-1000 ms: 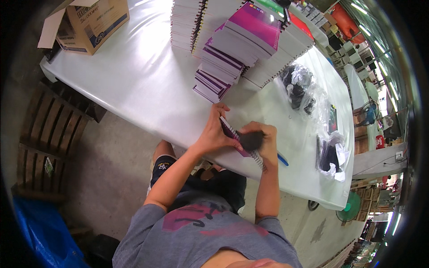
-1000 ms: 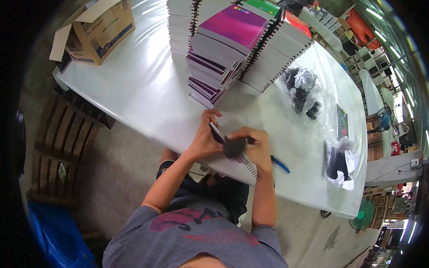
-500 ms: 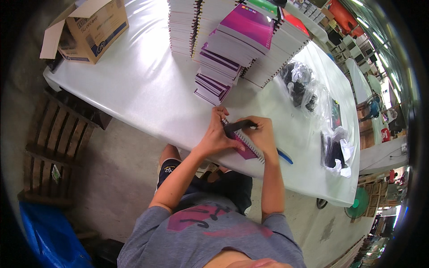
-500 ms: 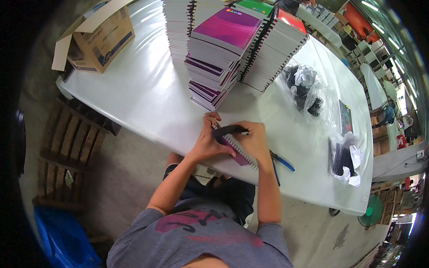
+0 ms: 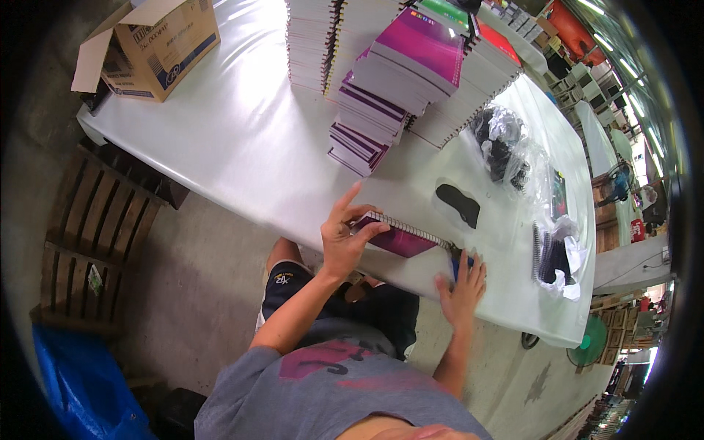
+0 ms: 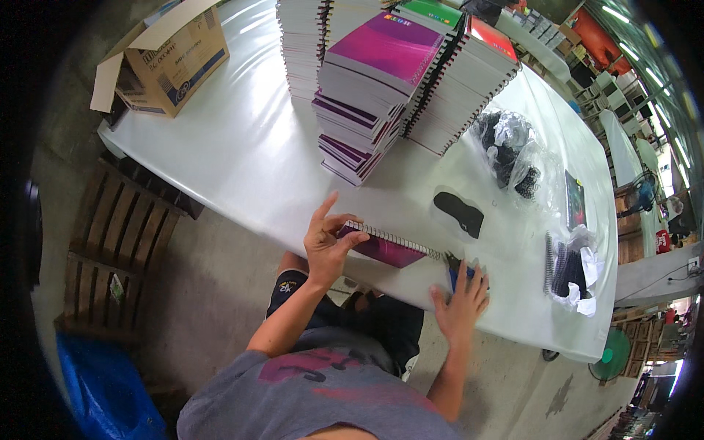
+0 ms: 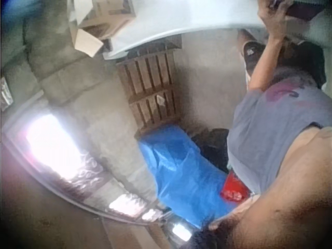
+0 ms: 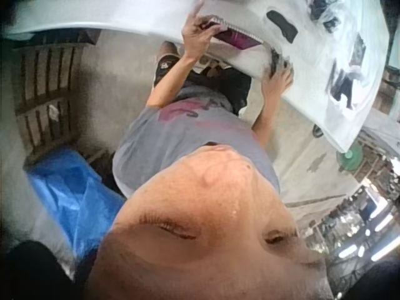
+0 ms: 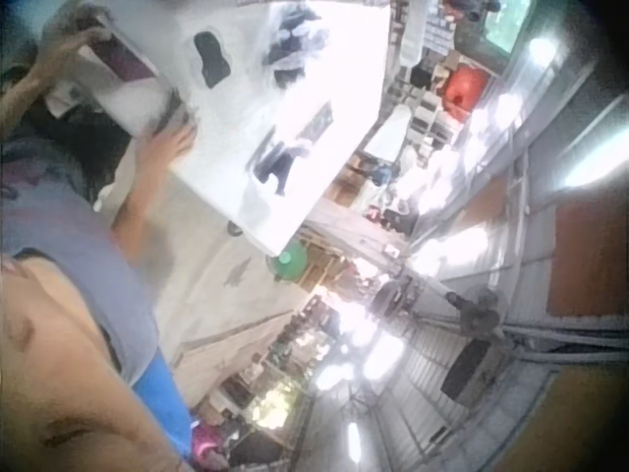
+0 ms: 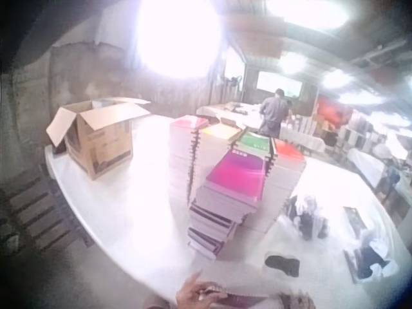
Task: The person uses a utility knife to trim the spiral binding of stacked notebooks on a table. After trimming, the person places the notebooks into a cardboard box and continues handling additional stacks.
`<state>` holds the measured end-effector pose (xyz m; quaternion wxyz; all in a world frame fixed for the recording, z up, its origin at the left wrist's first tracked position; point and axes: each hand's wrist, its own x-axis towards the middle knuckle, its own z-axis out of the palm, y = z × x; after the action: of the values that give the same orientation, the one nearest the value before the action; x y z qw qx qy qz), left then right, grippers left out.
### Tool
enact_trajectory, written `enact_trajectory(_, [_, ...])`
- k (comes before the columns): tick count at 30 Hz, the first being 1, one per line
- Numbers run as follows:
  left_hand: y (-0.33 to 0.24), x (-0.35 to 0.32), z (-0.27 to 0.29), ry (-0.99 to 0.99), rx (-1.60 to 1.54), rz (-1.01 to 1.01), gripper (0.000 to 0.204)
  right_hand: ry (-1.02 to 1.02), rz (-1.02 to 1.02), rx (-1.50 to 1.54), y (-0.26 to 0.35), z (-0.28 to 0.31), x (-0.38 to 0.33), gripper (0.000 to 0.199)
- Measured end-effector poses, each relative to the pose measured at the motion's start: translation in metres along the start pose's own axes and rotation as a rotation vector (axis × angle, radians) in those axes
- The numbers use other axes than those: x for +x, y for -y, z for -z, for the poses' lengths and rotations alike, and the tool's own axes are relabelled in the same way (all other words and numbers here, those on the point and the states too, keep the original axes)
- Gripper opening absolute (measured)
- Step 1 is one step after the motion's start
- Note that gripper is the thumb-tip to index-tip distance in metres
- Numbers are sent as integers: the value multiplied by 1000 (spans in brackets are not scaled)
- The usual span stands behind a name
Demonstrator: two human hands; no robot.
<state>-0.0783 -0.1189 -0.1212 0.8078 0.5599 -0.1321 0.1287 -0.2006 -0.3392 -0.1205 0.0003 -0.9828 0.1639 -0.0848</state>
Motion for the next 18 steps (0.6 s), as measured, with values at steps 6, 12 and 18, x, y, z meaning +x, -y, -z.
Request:
enact_trajectory(6, [-16,-7,-15,-91,-43,-4,87,-207,-152,683,9,3,-5,46])
enact_trajectory(12, [-42,-10,-6,-42,332,-119,99,-180,278,643,92,102,-10,41])
enact_trajectory(18, [-44,-12,-6,-111,260,-229,87,-208,368,592,113,102,0,40])
